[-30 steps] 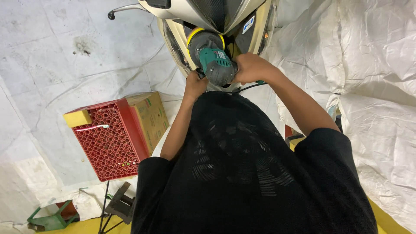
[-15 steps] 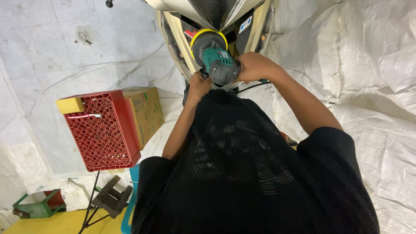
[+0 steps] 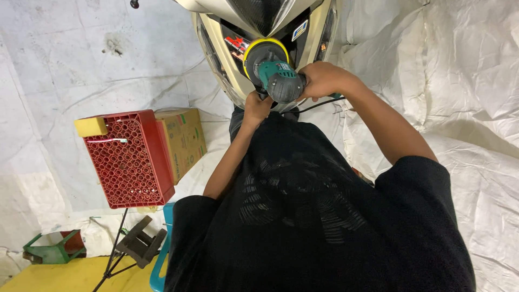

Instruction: The person uses a green electric polisher with a yellow pad to buff the front fairing of a beige motorcycle. They move the tool across the surface near the headlight and side panels, working on the vehicle's bodywork in a workshop setting.

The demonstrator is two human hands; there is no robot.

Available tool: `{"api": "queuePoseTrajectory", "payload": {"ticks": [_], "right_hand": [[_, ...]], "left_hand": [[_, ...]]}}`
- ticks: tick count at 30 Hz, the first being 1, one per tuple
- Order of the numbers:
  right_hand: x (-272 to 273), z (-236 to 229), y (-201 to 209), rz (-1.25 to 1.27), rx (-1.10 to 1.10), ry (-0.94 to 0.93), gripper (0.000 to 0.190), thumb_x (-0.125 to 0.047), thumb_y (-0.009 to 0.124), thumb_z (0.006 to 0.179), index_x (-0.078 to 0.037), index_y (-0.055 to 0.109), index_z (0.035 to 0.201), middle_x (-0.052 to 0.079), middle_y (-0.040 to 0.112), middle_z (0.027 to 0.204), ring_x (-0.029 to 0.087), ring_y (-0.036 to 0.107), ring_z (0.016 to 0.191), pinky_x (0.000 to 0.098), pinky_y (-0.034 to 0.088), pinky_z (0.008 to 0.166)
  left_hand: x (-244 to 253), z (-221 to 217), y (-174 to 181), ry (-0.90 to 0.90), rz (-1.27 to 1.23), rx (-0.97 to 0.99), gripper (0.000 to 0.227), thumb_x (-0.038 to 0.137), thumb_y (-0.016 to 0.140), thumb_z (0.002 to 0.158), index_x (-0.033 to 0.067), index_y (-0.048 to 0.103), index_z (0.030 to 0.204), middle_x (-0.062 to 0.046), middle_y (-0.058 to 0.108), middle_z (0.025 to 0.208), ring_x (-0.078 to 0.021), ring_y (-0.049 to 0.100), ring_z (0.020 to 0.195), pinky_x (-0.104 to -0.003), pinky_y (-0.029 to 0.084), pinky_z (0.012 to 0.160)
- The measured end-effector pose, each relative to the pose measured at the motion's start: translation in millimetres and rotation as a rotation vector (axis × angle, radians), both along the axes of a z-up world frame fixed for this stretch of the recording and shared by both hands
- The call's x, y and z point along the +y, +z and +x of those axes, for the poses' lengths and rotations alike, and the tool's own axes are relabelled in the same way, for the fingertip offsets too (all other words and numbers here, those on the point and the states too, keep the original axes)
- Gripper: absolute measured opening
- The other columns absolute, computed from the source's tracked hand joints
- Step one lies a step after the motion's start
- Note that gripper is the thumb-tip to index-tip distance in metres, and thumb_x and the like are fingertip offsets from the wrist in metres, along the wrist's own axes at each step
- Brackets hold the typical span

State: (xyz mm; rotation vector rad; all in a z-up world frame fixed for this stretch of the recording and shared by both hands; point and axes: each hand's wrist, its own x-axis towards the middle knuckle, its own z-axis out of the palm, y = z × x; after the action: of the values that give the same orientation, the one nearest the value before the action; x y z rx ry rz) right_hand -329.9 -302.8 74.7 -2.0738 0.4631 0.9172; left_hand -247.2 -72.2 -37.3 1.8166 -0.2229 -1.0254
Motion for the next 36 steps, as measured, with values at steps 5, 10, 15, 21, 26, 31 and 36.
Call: {"api": "queuePoseTrajectory", "payload": {"ticks": [5,10,15,21,26,31,36], "right_hand": [[-12.7,0.1,4.8,-0.009,0.024,0.046,0.043,-0.054,0.084,0.069,-0.014,0.072,0.081,0.004,0.072,0.058,0.026,0.075,0.066,0.0378,0.056,0.078],[-10.9,6.9,34.9,-0.069,0.02,0.104,0.041,-0.038,0.086,0.071,-0.004,0.077,0.092,0.008,0.074,0.072,0.021,0.074,0.062,0.0323,0.052,0.068],[-20.0,3.4,36.7,-0.056,-0.001,0.106,0.041,-0.031,0.084,0.076,-0.002,0.075,0.104,0.011,0.076,0.083,0.023,0.073,0.062,0.0349,0.054,0.063],[-25.9,-3.9,34.7,-0.084,-0.03,0.078,0.034,-0.03,0.084,0.076,-0.001,0.076,0.092,0.011,0.073,0.073,0.023,0.071,0.057,0.0343,0.053,0.059],[-15.1,-6.2,34.6,-0.112,-0.029,0.008,0.039,-0.028,0.085,0.075,0.002,0.074,0.098,0.014,0.074,0.075,0.023,0.071,0.058,0.0346,0.053,0.06],[-3.5,-7.5,23.2,-0.089,-0.047,-0.041,0.039,-0.026,0.085,0.078,0.002,0.072,0.101,0.014,0.072,0.075,0.023,0.07,0.06,0.0348,0.051,0.06],[13.4,-2.8,24.4,-0.007,-0.023,-0.194,0.036,-0.022,0.086,0.073,0.003,0.072,0.095,0.011,0.068,0.076,0.02,0.063,0.058,0.0311,0.049,0.056]], "left_hand": [[-8.4,-9.3,15.8,-0.013,-0.03,-0.01,0.042,0.018,0.063,0.097,0.0154,0.054,0.056,-0.003,0.05,0.04,-0.0121,0.053,0.033,-0.023,0.046,0.042],[-13.9,-21.5,10.0,0.029,-0.02,-0.111,0.038,0.016,0.067,0.091,-0.0011,0.063,0.058,-0.003,0.054,0.045,-0.016,0.048,0.039,-0.031,0.041,0.043],[-18.4,-34.5,-16.1,0.065,-0.04,-0.185,0.031,0.019,0.071,0.088,0.0001,0.059,0.066,0.001,0.048,0.053,-0.012,0.039,0.047,-0.033,0.037,0.046],[-31.9,-36.4,-5.5,0.068,0.019,-0.208,0.03,0.026,0.073,0.086,-0.0035,0.07,0.083,-0.003,0.06,0.061,-0.0149,0.049,0.055,-0.034,0.046,0.053],[-27.4,-28.6,-14.1,0.021,0.075,-0.164,0.034,0.031,0.074,0.086,-0.0025,0.068,0.081,-0.003,0.06,0.062,-0.0157,0.051,0.055,-0.034,0.047,0.054],[-16.8,-23.0,-37.6,-0.026,0.038,-0.251,0.039,0.036,0.071,0.084,-0.0006,0.074,0.098,-0.016,0.076,0.08,-0.0304,0.069,0.068,-0.041,0.054,0.065],[-7.5,-16.5,-35.0,-0.071,0.065,-0.207,0.04,0.033,0.069,0.084,-0.0033,0.072,0.101,-0.02,0.076,0.092,-0.0366,0.073,0.084,-0.042,0.056,0.075]]}}
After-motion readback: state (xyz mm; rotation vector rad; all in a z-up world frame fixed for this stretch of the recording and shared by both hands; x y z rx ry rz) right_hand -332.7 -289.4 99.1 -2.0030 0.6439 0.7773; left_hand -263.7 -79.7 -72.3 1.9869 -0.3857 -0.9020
